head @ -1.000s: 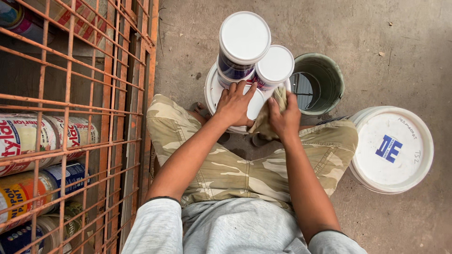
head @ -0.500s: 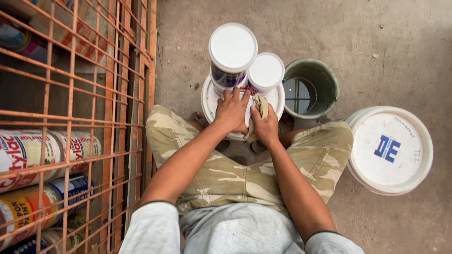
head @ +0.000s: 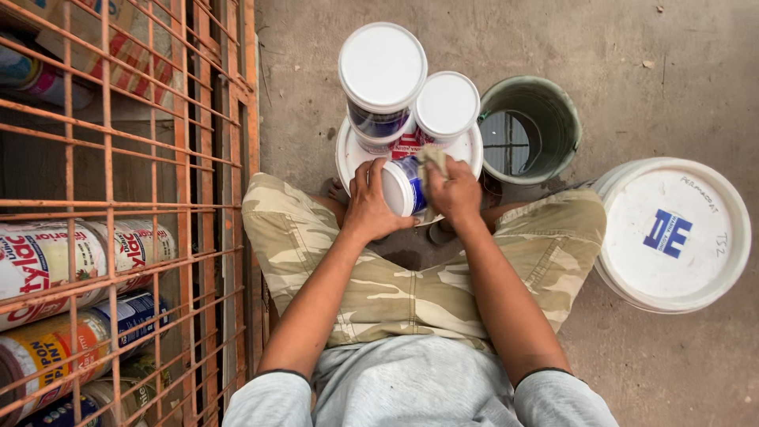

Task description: The person wipes the lids and sides of several small white and blue paint containers using a cloth, then places them on top of a larger paint bucket.

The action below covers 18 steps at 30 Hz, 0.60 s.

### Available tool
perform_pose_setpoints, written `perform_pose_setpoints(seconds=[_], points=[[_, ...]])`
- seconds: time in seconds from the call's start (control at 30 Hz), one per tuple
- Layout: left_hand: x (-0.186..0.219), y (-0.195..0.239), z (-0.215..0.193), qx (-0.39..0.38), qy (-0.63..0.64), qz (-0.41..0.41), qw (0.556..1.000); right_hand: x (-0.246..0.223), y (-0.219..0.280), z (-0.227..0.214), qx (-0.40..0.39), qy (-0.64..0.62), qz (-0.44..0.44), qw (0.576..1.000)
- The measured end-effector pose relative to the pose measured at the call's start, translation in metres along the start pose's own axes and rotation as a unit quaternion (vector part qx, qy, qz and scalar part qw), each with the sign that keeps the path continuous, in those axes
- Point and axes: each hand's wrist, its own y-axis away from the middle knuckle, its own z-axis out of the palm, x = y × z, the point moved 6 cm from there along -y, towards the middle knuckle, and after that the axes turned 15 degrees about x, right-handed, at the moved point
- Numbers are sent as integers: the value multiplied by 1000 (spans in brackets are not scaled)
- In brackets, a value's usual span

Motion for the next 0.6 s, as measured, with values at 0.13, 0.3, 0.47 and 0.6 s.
perform_pose_setpoints(seconds=[0.13,0.3,0.47,0.6], points=[[-9,6,4,-7,14,-2,1000,-2,-4,-8,50,-8,28,998],[-35,15,19,6,0,56,998,-40,37,16,80,-75,-201,973],[-25,14,20,14,22,104,994,24,-13,-7,183,49,-85,978],[-25,11,23,10,9,122,992,-45,30,-32,101,-86,-76,988]])
